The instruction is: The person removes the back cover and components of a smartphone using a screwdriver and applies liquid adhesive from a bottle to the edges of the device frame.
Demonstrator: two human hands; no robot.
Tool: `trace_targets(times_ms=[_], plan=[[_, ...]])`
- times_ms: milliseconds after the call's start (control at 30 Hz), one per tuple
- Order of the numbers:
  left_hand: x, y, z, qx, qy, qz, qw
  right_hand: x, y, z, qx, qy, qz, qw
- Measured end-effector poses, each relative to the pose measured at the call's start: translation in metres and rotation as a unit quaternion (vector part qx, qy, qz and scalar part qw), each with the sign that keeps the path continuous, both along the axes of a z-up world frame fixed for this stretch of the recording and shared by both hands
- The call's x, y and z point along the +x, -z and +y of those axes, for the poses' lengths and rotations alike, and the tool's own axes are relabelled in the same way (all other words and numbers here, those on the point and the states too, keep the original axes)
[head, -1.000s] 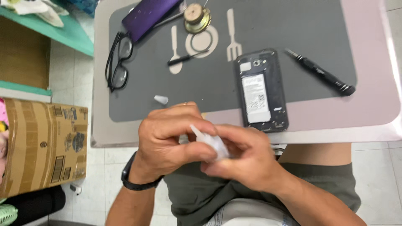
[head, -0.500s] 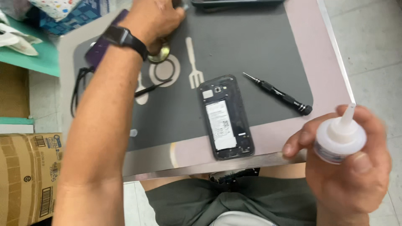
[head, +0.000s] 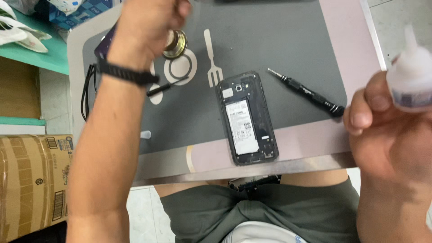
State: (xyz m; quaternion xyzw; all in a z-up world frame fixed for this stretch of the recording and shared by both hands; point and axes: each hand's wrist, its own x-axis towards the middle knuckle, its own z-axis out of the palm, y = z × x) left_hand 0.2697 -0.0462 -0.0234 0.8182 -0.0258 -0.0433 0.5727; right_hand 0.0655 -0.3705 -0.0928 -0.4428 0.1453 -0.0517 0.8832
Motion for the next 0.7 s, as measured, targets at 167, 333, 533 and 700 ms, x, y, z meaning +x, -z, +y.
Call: trace_targets(times_ms=[167,333,533,700], plan=[[-0.09,-0.021,-0.05,0.017,0.014,-0.03,0.999,0.002,0.006,-0.005,0.001,-0.052,-0.055,0.997],[-0.123,-0.022,-0.066,-0.094,0.095,-0.063,0.989,-0.012,0.008,-0.019,-0.001,-0.073,-0.002,0.997],[-0.134,0.003,-0.058,-0.196,0.032,-0.008,0.98,-0.037,0.042,-0.05,0.109,-0.125,-0.097,0.981],[-0.141,0.016,-0.056,-0.189,0.013,-0.044,0.981,-0.04,0.055,-0.061,0.104,-0.086,-0.115,0.984]])
